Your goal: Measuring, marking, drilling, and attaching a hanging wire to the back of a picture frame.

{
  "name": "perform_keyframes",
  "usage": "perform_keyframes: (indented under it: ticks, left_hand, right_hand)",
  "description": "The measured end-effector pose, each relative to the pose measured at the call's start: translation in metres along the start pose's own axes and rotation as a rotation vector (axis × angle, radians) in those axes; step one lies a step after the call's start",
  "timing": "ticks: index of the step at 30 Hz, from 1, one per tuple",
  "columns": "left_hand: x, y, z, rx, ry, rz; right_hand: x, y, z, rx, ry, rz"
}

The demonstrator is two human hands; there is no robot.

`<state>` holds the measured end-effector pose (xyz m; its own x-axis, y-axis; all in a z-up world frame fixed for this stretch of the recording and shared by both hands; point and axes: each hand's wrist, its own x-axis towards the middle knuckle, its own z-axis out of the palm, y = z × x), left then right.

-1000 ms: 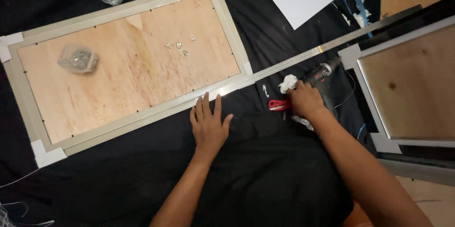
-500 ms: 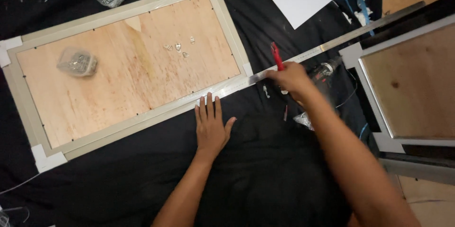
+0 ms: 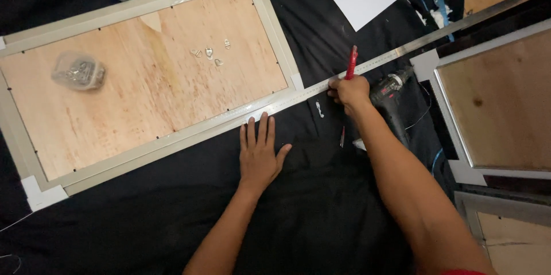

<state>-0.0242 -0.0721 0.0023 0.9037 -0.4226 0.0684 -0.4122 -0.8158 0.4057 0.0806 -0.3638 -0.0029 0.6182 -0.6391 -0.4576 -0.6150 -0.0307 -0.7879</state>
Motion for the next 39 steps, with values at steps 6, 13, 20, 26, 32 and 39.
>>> perform_keyframes:
  ticks: [6,13,20,26,32,39]
  left_hand:
    - [0.001,-0.001,0.006,0.034,0.036,0.01]
    - [0.001,-0.002,0.008,0.058,0.045,0.017]
    - [0.002,-0.001,0.006,0.058,0.031,0.017]
    - [0.002,-0.001,0.01,0.055,0.03,0.019]
    - [0.002,-0.003,0.01,0.049,-0.012,0.026]
    - [0.002,-0.002,0.011,0.096,0.035,0.03]
  right_hand:
    - [0.006,0.003,-0.001,-0.043,0.003,-0.023]
    - [0.004,-0.004,-0.002,-0.087,0.002,0.006]
    - [0.005,-0.006,-0.004,-0.124,-0.022,0.044]
    - [0.01,-0.002,-0.004,-0.177,-0.002,0.047]
    - [-0.025,-0.027,-0.017,-0.384,-0.035,-0.033]
    - [-0.096,-0.061,0.0,-0.746,-0.28,-0.026]
